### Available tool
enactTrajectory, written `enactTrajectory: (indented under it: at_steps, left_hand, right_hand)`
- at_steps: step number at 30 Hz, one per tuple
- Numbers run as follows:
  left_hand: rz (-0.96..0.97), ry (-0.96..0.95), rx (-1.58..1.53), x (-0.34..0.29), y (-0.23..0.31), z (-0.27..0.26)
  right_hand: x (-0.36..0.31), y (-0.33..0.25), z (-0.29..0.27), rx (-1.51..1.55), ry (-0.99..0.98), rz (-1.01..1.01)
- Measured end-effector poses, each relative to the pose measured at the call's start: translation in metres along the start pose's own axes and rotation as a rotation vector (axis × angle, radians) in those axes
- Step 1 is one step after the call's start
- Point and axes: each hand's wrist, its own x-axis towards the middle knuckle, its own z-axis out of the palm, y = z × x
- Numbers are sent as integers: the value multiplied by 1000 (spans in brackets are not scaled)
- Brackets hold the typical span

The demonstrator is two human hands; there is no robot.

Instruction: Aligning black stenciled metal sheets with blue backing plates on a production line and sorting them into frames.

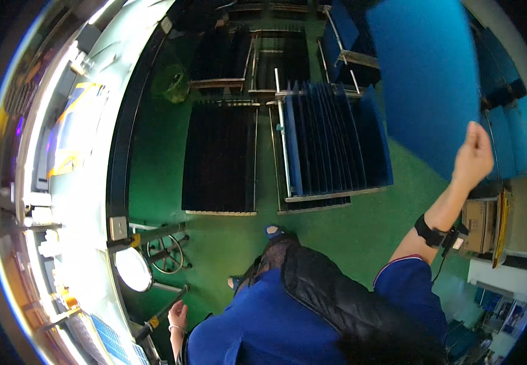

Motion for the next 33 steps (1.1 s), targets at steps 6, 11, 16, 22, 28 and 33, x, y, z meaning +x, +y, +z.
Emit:
enactTrajectory:
  at_steps: [6, 11, 16, 22, 28, 33]
  left_hand:
    - [-26, 59, 1, -16, -55, -2]
    - [-65, 222, -126, -53, -71, -41]
    - [-155, 515, -486, -82, -190, -50]
    - [-371, 846, -1561, -134, -256, -93]
    - [-163, 951, -2036, -121, -288, -157]
    - [-216, 1088, -1952, -102, -287, -183]
  right_hand:
    - [-67, -133, 10, 1260, -169, 253]
    - [-223, -265, 19, 1313, -1038, 598]
    - [-417, -397, -20, 1596, -1696, 1110]
    - [-576, -539, -132, 1252, -2218, 1091]
    - [-695, -603, -186, 919, -2643, 975]
    - [-744, -614, -177, 639, -2668, 859]
